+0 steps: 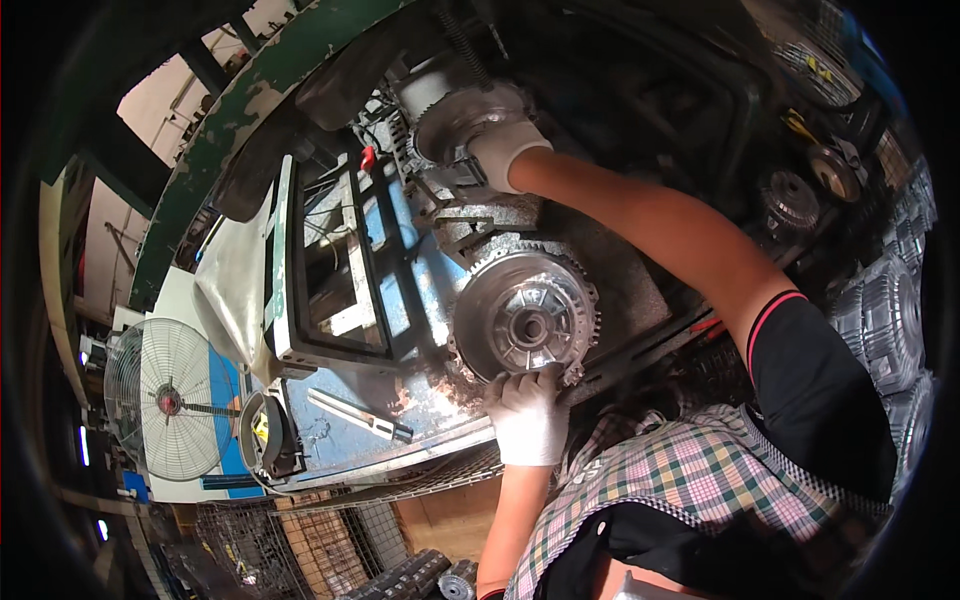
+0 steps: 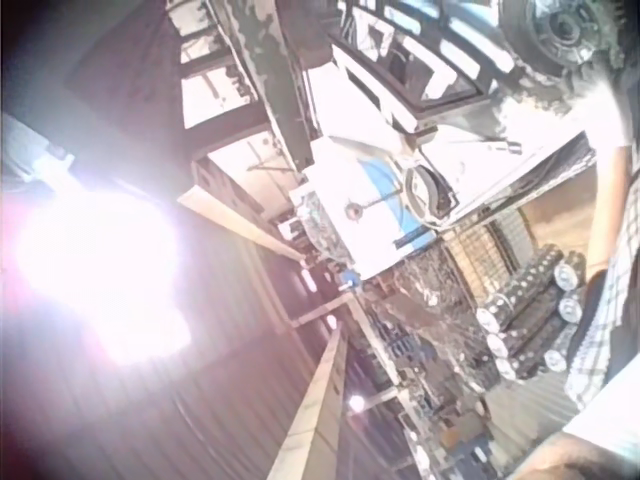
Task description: The person deburrs and finishes metal casing parts at a workstation, stacks the completed casings onto a pallet, retrieves unprocessed parts from a wire bin, and takes off their gloves.
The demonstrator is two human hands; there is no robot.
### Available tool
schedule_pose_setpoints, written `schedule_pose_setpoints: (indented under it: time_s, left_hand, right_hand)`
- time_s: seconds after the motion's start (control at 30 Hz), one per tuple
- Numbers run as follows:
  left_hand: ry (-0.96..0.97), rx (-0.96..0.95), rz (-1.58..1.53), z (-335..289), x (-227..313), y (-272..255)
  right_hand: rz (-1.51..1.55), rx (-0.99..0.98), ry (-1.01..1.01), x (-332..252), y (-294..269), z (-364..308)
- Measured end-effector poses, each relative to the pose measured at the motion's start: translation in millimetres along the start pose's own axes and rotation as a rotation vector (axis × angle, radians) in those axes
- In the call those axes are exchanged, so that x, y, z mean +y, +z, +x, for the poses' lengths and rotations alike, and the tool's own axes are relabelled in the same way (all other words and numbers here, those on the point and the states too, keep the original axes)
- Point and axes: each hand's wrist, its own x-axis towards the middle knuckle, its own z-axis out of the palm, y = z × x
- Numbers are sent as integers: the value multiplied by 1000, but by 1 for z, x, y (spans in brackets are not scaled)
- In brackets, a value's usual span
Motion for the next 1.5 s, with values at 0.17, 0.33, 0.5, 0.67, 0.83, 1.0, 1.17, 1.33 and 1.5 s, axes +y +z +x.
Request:
schedule_pose_setpoints:
  time_s: [0.17,0.33,0.5,0.67,0.83,1.0,1.17,1.33,1.5]
  left_hand:
    - [7,-44,25,2,2,-3]
    - [33,-44,-11,8,-5,0]
    - [-27,108,-227,8,-43,2]
    - [-455,137,-1004,15,-66,-5]
    - [-106,231,-390,56,-78,-22]
    - [180,216,-13,121,-70,-20]
    - [219,246,50,184,-57,5]
    - [142,112,163,239,-66,22]
    - [201,216,192,268,-73,26]
  right_hand:
    - [193,65,-50,7,-22,0]
    - [279,179,-34,16,-36,-59]
    - [285,379,-46,39,-27,-157]
    - [315,186,-123,58,-14,-228]
    - [380,62,-258,51,11,-267]
    - [300,-30,-367,38,31,-274]
    - [251,14,-335,33,36,-280]
    - [221,34,-326,32,41,-282]
    - [276,26,-305,32,42,-283]
